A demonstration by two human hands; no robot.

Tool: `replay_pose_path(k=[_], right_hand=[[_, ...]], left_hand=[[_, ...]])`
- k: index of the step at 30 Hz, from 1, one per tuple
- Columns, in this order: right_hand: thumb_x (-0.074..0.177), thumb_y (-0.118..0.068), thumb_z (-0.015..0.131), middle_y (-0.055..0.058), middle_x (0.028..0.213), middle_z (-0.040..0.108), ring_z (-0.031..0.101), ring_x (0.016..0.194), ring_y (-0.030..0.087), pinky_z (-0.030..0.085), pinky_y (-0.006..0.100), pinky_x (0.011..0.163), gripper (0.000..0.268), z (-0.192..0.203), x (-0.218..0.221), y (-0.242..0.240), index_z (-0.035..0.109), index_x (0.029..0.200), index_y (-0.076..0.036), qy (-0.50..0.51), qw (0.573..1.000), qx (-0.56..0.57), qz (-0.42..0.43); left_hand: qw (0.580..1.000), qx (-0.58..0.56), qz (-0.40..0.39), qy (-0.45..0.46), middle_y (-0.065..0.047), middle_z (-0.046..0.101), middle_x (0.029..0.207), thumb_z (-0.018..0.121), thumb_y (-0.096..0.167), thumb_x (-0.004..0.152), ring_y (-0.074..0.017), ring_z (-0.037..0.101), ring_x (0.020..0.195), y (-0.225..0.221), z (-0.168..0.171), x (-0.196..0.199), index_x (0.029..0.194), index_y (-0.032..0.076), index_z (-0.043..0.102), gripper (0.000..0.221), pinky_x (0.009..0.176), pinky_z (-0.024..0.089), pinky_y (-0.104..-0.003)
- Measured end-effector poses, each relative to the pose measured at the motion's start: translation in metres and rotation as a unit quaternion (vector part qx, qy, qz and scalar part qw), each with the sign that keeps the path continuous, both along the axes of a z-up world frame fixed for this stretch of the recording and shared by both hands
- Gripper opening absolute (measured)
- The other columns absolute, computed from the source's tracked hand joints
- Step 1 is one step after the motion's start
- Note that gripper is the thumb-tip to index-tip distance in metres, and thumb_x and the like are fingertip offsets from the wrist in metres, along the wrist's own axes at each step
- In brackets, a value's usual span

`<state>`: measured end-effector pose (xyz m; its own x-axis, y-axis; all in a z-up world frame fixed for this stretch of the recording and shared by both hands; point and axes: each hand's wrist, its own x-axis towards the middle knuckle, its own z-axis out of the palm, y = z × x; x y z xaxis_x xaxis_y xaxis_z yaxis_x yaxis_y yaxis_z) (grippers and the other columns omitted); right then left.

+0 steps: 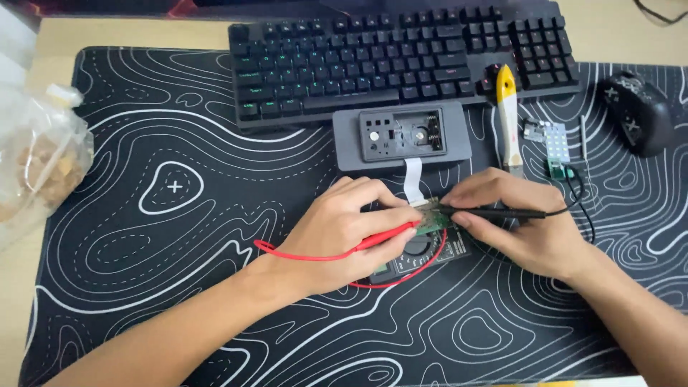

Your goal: Testing and inspecting a small circuit board using multimeter probes on a repair bench.

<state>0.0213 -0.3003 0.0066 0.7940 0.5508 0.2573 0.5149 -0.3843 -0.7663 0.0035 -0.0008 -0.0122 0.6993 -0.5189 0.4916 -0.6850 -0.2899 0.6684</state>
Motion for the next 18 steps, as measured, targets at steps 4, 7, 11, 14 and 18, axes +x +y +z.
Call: replay_pose_path(k=[4,7,11,14,18], right_hand=[[0.100,-0.006,0.080,0.015,0.115,0.085,0.085,0.111,0.026,0.071,0.034,0.102,0.014,-0.001,0.003,-0.001,0.078,0.113,0.000,-0.025,1.000,0.003,0.017],[0.101,-0.006,0.078,0.016,0.114,0.085,0.085,0.110,0.027,0.070,0.035,0.102,0.013,-0.004,0.005,-0.002,0.078,0.112,0.001,-0.031,0.999,0.006,0.016],[0.100,-0.005,0.079,0.017,0.115,0.085,0.084,0.111,0.029,0.069,0.037,0.103,0.014,-0.004,0.005,0.000,0.077,0.112,0.001,-0.050,0.998,0.009,0.021],[0.101,-0.005,0.080,0.016,0.113,0.085,0.084,0.110,0.030,0.069,0.038,0.102,0.013,0.001,0.003,0.005,0.078,0.111,0.002,-0.052,0.998,0.009,0.017],[0.103,-0.002,0.080,0.018,0.114,0.084,0.083,0.110,0.031,0.069,0.040,0.104,0.012,0.010,0.002,0.008,0.079,0.113,0.005,-0.062,0.998,-0.006,0.017]], left_hand=[[1.000,-0.007,0.022,-0.016,-0.003,0.073,0.108,0.076,0.014,0.110,-0.0234,0.070,0.097,-0.008,0.004,-0.002,0.116,0.010,0.084,0.011,0.091,0.049,-0.042],[0.999,0.001,0.041,-0.023,-0.002,0.067,0.103,0.074,0.013,0.110,-0.0236,0.064,0.090,-0.011,0.003,-0.005,0.111,0.012,0.081,0.006,0.086,0.046,-0.041],[0.999,0.009,0.039,-0.033,-0.003,0.067,0.105,0.076,0.015,0.111,-0.0244,0.065,0.092,-0.010,0.002,-0.004,0.115,0.012,0.082,0.008,0.085,0.046,-0.041],[0.999,0.017,0.031,-0.039,-0.003,0.069,0.108,0.078,0.014,0.110,-0.0249,0.066,0.094,-0.007,0.004,-0.005,0.118,0.011,0.083,0.010,0.086,0.046,-0.042],[0.999,0.012,0.009,-0.050,-0.006,0.073,0.109,0.081,0.011,0.108,-0.0261,0.070,0.097,-0.005,0.003,0.000,0.122,0.007,0.084,0.014,0.087,0.047,-0.043]])
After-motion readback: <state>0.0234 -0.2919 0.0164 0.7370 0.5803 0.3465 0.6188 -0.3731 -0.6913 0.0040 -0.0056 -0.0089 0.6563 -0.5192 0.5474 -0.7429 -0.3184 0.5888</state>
